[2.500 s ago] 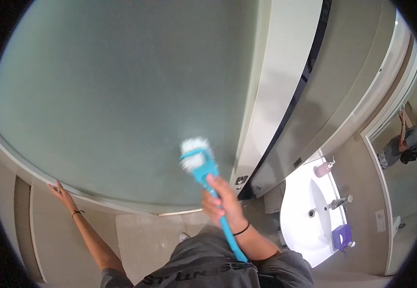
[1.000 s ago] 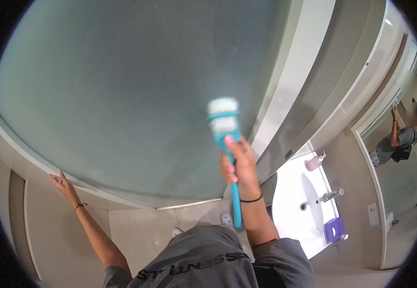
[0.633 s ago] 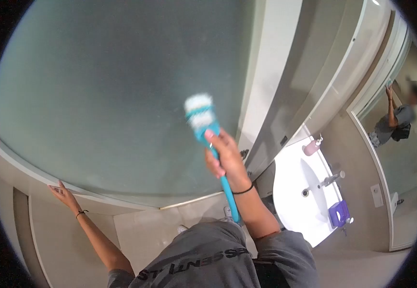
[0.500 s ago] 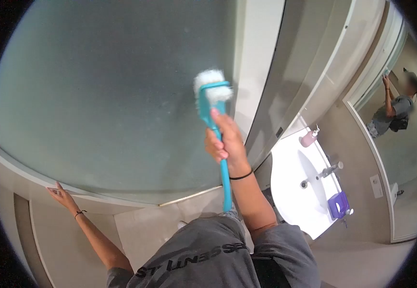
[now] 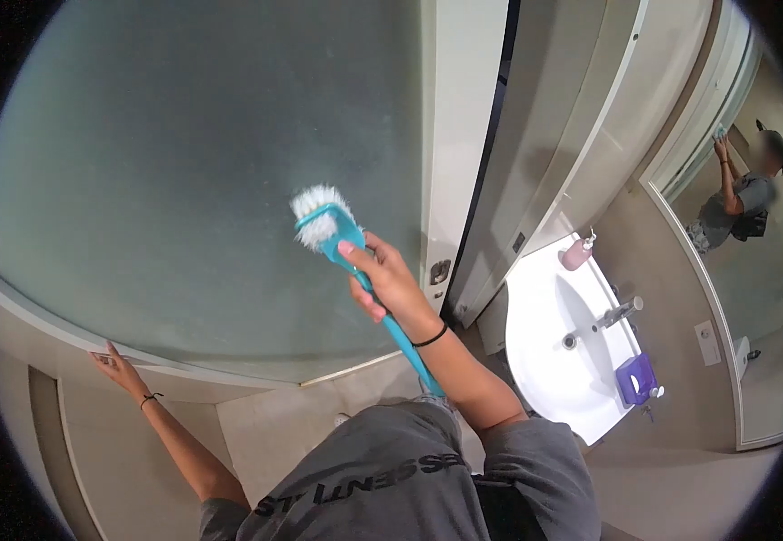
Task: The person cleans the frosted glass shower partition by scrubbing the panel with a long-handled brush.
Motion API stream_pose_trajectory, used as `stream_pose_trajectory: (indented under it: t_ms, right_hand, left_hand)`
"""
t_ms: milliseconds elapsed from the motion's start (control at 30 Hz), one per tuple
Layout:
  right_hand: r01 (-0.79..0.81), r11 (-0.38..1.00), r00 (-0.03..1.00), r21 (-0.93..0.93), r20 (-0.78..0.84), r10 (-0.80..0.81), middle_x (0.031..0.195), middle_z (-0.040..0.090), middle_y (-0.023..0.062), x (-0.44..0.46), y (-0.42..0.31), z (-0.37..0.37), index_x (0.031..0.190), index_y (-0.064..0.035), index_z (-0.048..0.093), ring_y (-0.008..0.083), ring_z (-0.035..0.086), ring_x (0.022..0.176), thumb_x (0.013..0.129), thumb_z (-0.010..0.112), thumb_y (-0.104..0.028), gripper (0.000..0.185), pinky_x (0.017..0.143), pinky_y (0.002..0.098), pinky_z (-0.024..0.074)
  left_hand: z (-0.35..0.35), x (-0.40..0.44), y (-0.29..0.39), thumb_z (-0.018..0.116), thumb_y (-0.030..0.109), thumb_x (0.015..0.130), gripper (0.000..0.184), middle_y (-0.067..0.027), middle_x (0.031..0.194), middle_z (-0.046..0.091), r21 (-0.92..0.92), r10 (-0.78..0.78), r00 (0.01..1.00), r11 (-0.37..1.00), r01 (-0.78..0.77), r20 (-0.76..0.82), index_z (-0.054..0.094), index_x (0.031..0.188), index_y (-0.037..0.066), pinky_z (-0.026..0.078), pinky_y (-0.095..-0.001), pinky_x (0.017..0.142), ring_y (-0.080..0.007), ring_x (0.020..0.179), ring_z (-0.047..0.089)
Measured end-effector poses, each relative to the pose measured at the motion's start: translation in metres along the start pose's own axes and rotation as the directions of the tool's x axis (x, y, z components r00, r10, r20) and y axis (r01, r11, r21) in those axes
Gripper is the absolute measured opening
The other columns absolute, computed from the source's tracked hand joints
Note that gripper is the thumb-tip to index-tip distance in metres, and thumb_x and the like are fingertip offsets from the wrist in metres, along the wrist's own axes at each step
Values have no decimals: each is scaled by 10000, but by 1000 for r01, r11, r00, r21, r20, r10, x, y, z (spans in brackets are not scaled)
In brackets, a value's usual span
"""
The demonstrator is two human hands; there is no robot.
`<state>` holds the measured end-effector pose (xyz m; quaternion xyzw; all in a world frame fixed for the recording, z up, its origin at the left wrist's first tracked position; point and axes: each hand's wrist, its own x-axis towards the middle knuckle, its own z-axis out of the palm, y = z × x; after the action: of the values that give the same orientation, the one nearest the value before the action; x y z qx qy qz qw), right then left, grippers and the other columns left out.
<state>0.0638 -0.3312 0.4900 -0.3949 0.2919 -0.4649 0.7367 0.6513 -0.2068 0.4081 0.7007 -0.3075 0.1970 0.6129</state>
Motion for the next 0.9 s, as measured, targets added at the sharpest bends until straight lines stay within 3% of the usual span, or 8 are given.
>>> stream_pose_trajectory:
  t_ms: [67, 167, 233, 367, 533, 667, 800, 900]
  right_hand:
    - [32, 999, 999, -41, -25, -33, 445, 418, -5, -1, -5, 0, 979, -79, 521, 68, 327, 270, 980, 556, -356, 279, 268, 214, 260]
    - [122, 979, 992, 163, -51, -115, 428, 414, 1, 2, -23, -17, 864, -96, 482, 74, 319, 261, 999, 511, -374, 311, 255, 213, 256]
    - [112, 984, 993, 140, -62, -104, 422, 402, -4, 3, -21, -10, 840, -99, 467, 75, 311, 261, 1002, 505, -374, 321, 257, 215, 255]
    - [34, 992, 998, -118, -43, -39, 457, 432, -2, 0, -8, 8, 957, -82, 489, 71, 320, 274, 984, 550, -345, 271, 274, 219, 233]
    - [184, 968, 981, 168, -88, -171, 413, 381, -14, 1, -24, -5, 821, -107, 473, 59, 313, 269, 1005, 494, -383, 333, 268, 212, 266]
    - [53, 995, 999, -83, -7, -54, 429, 393, -8, 1, -9, 6, 1005, -73, 493, 79, 315, 266, 999, 518, -334, 262, 269, 217, 234]
    - [88, 996, 990, -1, -106, -87, 432, 391, 1, -3, -25, 3, 997, -68, 486, 76, 306, 264, 993, 529, -339, 274, 271, 211, 235]
    - [74, 997, 994, -27, -74, -76, 431, 391, 4, -3, -27, 5, 1007, -64, 480, 75, 306, 262, 995, 524, -338, 278, 269, 210, 238]
  left_hand:
    - [-1, 0, -1, 598, 364, 962, 704, -235, 1504, 305, -23, -6, 1000, 1000, 5, -12, 269, 1502, 55, 352, -416, 1093, -332, 1368, 361]
    - [-2, -3, 12, 610, 339, 959, 702, -239, 1492, 322, 12, 0, 1000, 1000, 0, -3, 270, 1497, 43, 351, -407, 1091, -323, 1354, 377]
    - [-2, -3, 13, 613, 335, 957, 702, -238, 1492, 325, -2, -3, 1000, 1000, 3, -6, 271, 1495, 41, 349, -406, 1092, -321, 1353, 380]
    - [-1, -2, 17, 615, 305, 958, 686, -238, 1493, 327, -48, -1, 1000, 999, 1, -12, 276, 1491, 37, 342, -404, 1098, -318, 1350, 387]
    - [-1, -5, 21, 617, 268, 959, 663, -227, 1485, 341, -47, 16, 1000, 999, -17, -23, 288, 1486, 37, 342, -413, 1104, -320, 1347, 394]
    - [-2, -4, 18, 615, 271, 960, 660, -223, 1480, 348, -19, 48, 999, 999, -49, -17, 292, 1487, 40, 345, -421, 1101, -321, 1346, 395]
    - [-2, -6, 23, 629, 270, 952, 684, -239, 1502, 318, -36, 43, 999, 998, -44, -17, 278, 1490, 35, 331, -429, 1103, -318, 1348, 398]
    - [-3, -11, 34, 625, 273, 953, 676, -221, 1501, 326, -11, 51, 999, 999, -51, -19, 285, 1490, 44, 333, -433, 1103, -313, 1359, 385]
